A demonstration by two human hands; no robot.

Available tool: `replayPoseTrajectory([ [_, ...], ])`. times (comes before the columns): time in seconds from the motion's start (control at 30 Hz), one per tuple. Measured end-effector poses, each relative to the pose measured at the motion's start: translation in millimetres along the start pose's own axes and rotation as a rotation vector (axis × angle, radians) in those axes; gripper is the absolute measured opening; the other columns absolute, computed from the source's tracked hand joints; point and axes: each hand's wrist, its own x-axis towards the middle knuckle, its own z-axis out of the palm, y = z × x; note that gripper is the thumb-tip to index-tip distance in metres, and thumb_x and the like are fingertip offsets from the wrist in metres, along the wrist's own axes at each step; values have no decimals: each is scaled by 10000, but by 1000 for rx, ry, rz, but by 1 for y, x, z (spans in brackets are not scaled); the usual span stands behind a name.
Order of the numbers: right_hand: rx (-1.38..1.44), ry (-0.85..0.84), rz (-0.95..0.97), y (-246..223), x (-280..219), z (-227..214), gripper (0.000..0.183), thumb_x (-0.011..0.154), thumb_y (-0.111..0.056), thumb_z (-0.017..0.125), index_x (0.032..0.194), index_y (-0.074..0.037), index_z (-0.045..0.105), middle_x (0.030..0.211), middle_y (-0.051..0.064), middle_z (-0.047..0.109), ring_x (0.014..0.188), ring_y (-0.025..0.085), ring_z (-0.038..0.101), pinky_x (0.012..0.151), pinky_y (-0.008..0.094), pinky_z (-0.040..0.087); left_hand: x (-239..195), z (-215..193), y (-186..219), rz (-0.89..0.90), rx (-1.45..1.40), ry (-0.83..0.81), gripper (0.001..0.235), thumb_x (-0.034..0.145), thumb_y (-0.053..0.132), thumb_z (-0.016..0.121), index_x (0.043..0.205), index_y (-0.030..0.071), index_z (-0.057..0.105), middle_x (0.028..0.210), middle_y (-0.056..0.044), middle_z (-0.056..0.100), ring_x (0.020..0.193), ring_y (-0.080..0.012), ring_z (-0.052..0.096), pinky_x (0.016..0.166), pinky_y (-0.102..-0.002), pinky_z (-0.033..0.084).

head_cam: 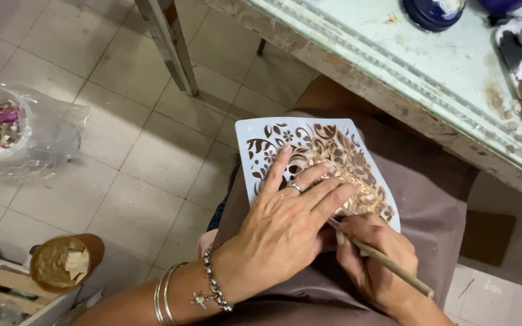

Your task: Applying a decorative pattern to a surface using a stencil and a wooden tool

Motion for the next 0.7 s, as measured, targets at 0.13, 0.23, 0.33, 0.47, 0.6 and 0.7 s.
replayPoseTrajectory([
  [0.13,-21,43,17,6,-6,-1,83,815,-33,555,885,-20,510,779,108,614,624,184,591,596,238,466,-1,4,0,-13,44,-7,510,672,89,607,1173,84,516,1114,-44,602,1187,-225,495,1119,-521,88],
  [0.23,37,94,31,13,-20,-7,139,788,-20,573,910,-1,508,740,144,585,569,201,554,554,253,444,-2,4,-1,-1,70,-30,586,679,207,705,1215,86,500,1126,-47,600,1181,-235,494,1125,-517,81],
  [0.33,55,91,23,12,-19,-15,199,797,-83,592,983,-25,550,929,177,628,780,211,657,724,258,537,0,5,-1,-1,65,-10,567,700,243,728,1198,91,504,1102,-43,614,1163,-234,507,1117,-526,98],
  [0.47,-59,30,-96,11,-4,-17,152,817,-155,547,907,-32,557,1027,202,617,981,289,633,1041,506,407,4,6,1,6,78,-33,559,684,210,689,1191,92,487,1090,-27,611,1186,-233,501,1125,-526,69],
  [0.6,-85,-73,-107,22,-11,-16,255,761,-212,643,912,-53,511,1092,196,595,1046,290,604,1038,484,389,5,7,-1,14,90,-36,535,725,210,655,1216,82,485,1110,-36,614,1231,-250,476,1106,-578,50],
  [0.7,-127,-97,-152,28,-12,-17,343,735,-301,654,907,-33,528,1046,186,606,1021,296,599,1037,525,385,5,4,-1,24,137,-36,566,725,258,684,1218,99,457,1132,-26,614,1282,-282,398,1053,-671,46],
])
